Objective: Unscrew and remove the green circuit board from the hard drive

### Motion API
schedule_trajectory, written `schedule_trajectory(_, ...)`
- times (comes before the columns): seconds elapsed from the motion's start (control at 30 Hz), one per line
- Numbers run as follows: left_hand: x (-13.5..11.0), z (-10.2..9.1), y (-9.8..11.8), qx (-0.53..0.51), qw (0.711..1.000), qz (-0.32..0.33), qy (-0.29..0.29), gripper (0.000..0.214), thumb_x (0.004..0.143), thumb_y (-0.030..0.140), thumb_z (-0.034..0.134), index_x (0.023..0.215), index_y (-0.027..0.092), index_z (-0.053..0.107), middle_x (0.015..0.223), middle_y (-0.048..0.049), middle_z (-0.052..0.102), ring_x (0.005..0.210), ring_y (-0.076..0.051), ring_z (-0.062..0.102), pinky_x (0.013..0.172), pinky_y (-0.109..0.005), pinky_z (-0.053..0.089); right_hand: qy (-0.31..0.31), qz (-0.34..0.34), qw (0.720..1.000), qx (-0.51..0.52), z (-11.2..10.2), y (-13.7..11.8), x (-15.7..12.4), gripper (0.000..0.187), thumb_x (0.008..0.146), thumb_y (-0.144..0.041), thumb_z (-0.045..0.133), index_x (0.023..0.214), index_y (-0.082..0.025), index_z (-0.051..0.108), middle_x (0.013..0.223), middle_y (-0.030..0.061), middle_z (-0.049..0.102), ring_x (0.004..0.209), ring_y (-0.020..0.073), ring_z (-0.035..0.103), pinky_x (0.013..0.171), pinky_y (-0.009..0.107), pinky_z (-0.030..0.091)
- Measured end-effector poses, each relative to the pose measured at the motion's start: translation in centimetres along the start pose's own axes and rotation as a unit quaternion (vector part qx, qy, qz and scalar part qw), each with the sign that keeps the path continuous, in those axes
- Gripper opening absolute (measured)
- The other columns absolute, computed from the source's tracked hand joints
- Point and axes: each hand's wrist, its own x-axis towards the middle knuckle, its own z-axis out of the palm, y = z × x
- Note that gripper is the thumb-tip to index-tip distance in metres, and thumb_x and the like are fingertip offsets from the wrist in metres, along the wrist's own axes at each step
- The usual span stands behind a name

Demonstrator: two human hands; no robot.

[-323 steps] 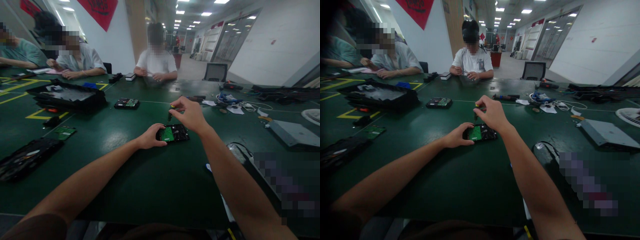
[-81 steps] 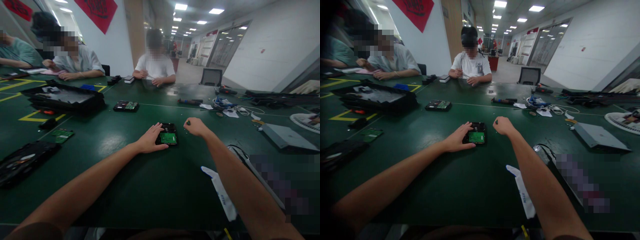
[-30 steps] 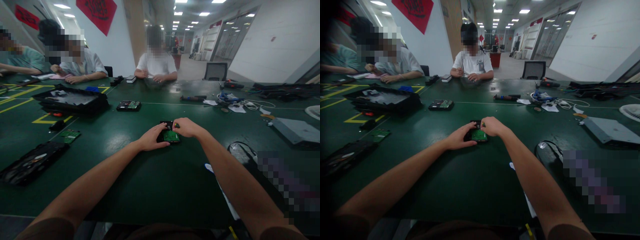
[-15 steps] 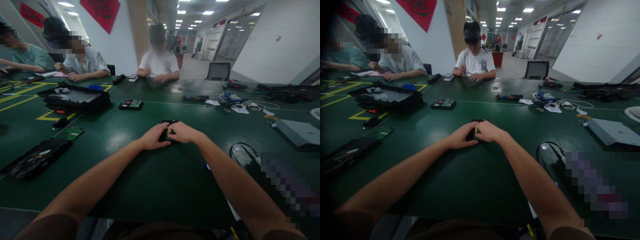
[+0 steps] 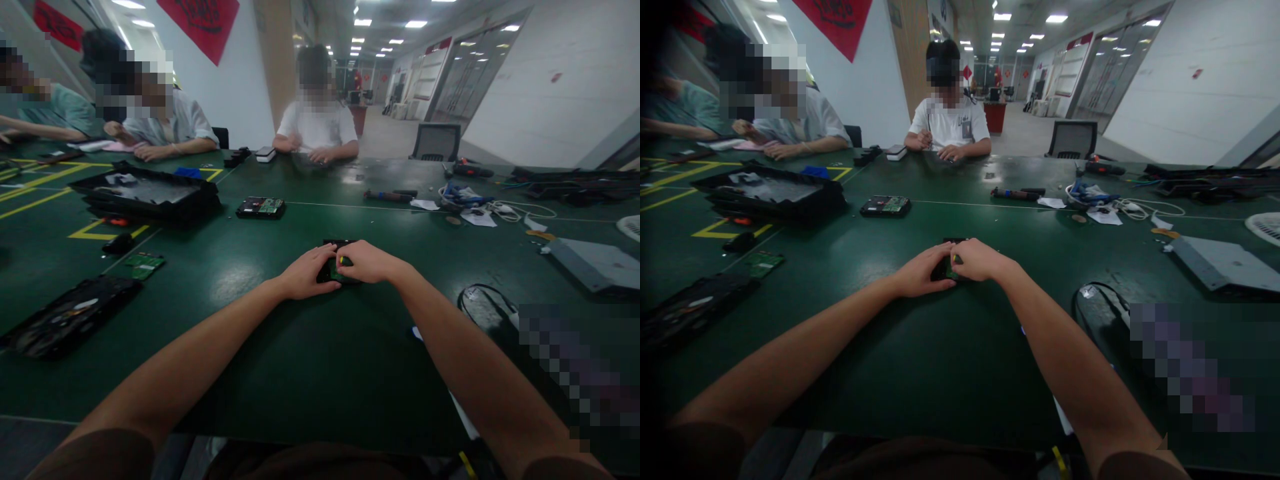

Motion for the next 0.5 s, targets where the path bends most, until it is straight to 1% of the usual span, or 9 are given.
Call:
schedule_trajectory(0.07,0.0,-0.1,0.1,-0.004,1.000,-0.003,0.000,0.079,0.086,0.057,0.071,0.151,0.023,0.043,0.161,-0.0149,0.045,0.151,-0.035,0.039,0.125,-0.058,0.032,0.014,0.016,1.000,-0.010,-0.3,0.3,-0.1,0.014,0.092,-0.025,0.063,0.095,-0.018,0.075,0.100,0.0076,0.076,0.093,0.0225,0.068,0.080,0.029,0.043)
schedule_trajectory(0.13,0.0,-0.1,0.2,-0.005,1.000,-0.007,0.001,0.078,0.085,0.057,0.071,0.151,0.023,0.043,0.160,-0.0151,0.046,0.151,-0.035,0.040,0.124,-0.059,0.033,0.013,0.024,1.000,-0.016,-0.5,0.5,-0.2,0.014,0.092,-0.024,0.062,0.097,-0.019,0.075,0.103,0.0079,0.076,0.096,0.0230,0.068,0.081,0.030,0.043)
schedule_trajectory(0.27,0.0,-0.1,0.2,0.013,1.000,-0.014,-0.005,0.081,0.086,0.059,0.070,0.152,0.021,0.041,0.161,-0.0162,0.045,0.151,-0.035,0.040,0.124,-0.058,0.032,-0.024,0.036,0.999,-0.017,-1.1,0.9,-0.7,0.014,0.089,-0.026,0.068,0.100,-0.020,0.075,0.104,0.0071,0.076,0.091,0.0223,0.068,0.076,0.030,0.043)
schedule_trajectory(0.37,0.0,0.0,0.4,0.040,0.999,-0.033,-0.006,0.085,0.086,0.063,0.068,0.152,0.018,0.041,0.160,-0.0176,0.045,0.150,-0.035,0.042,0.124,-0.055,0.033,-0.061,0.066,0.996,-0.024,-1.8,1.5,-1.4,0.013,0.086,-0.033,0.074,0.091,-0.021,0.075,0.096,0.0066,0.075,0.084,0.0216,0.067,0.070,0.031,0.042)
schedule_trajectory(0.5,0.2,0.1,1.0,0.079,0.995,-0.067,-0.001,0.087,0.085,0.067,0.065,0.150,0.013,0.043,0.157,-0.0207,0.049,0.146,-0.038,0.046,0.122,-0.052,0.036,-0.098,0.118,0.988,-0.005,-2.3,2.5,-2.0,0.024,0.076,-0.041,0.084,0.084,-0.021,0.074,0.087,0.0049,0.072,0.079,0.0210,0.065,0.064,0.031,0.043)
